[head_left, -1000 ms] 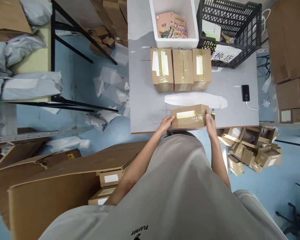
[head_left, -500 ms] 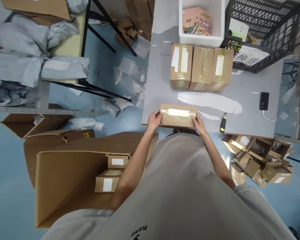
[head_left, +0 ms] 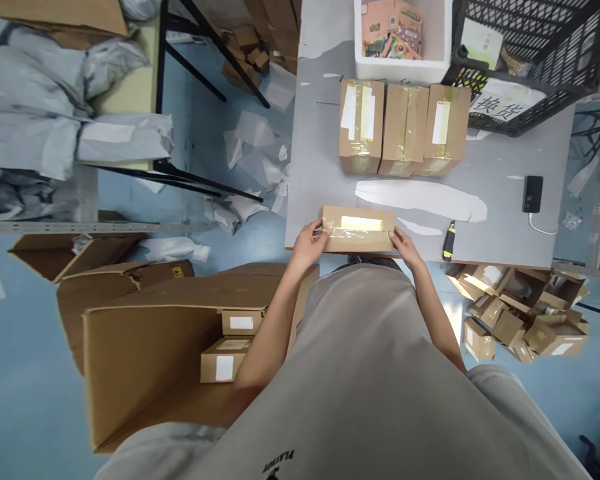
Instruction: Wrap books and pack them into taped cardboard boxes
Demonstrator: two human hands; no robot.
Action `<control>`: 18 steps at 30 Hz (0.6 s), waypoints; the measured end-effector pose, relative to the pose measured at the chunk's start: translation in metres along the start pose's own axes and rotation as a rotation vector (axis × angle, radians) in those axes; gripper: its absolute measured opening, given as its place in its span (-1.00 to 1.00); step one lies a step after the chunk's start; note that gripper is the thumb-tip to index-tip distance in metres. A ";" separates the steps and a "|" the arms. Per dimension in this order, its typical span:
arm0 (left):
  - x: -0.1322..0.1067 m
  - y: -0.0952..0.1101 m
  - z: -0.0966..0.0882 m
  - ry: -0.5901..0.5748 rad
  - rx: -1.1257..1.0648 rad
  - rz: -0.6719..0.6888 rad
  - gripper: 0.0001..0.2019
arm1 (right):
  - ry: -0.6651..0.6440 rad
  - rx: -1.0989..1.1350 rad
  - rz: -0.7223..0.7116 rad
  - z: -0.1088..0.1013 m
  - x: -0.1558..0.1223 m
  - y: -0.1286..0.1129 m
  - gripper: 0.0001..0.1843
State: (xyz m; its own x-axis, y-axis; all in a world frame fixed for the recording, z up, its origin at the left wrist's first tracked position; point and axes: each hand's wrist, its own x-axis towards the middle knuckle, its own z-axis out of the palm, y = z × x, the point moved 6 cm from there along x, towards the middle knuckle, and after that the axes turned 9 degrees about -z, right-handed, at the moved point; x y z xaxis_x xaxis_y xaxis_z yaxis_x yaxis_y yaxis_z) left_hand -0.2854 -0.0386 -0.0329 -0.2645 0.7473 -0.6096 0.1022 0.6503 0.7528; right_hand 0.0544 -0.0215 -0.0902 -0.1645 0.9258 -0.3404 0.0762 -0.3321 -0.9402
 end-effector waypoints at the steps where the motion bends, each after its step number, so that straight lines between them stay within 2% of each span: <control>1: -0.006 0.010 0.002 -0.047 0.038 0.037 -0.55 | 0.066 -0.043 0.006 -0.010 -0.003 0.002 0.13; 3: -0.020 0.031 0.011 -0.152 0.109 0.127 -0.60 | 0.217 -0.140 0.019 -0.029 -0.011 0.001 0.28; 5: -0.032 0.051 0.024 -0.252 0.110 0.193 -0.64 | 0.319 -0.195 0.031 -0.038 -0.022 -0.006 0.32; 8: -0.043 0.070 0.051 -0.397 0.044 0.210 -0.67 | 0.338 -0.193 -0.011 -0.031 -0.035 -0.029 0.21; 11: -0.047 0.074 0.079 -0.521 -0.014 0.190 -0.67 | 0.305 -0.165 -0.048 -0.017 -0.042 -0.055 0.14; 13: -0.042 0.071 0.089 -0.487 -0.033 0.198 -0.67 | 0.305 -0.168 -0.037 -0.014 -0.044 -0.066 0.13; 15: -0.031 0.063 0.089 -0.334 -0.044 0.201 -0.60 | 0.312 -0.193 -0.035 -0.016 -0.045 -0.072 0.14; 17: -0.017 0.050 0.088 -0.200 -0.041 0.137 -0.47 | 0.312 -0.218 -0.058 -0.019 -0.046 -0.076 0.12; 18: -0.011 0.042 0.090 -0.187 -0.041 0.080 -0.43 | 0.309 -0.225 -0.070 -0.020 -0.046 -0.078 0.10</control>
State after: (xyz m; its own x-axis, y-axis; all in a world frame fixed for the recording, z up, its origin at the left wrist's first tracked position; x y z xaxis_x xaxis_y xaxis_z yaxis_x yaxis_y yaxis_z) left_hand -0.1922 -0.0078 -0.0168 -0.0744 0.8112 -0.5800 0.0752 0.5845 0.8079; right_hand 0.0757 -0.0348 -0.0008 0.1242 0.9670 -0.2224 0.2951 -0.2499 -0.9222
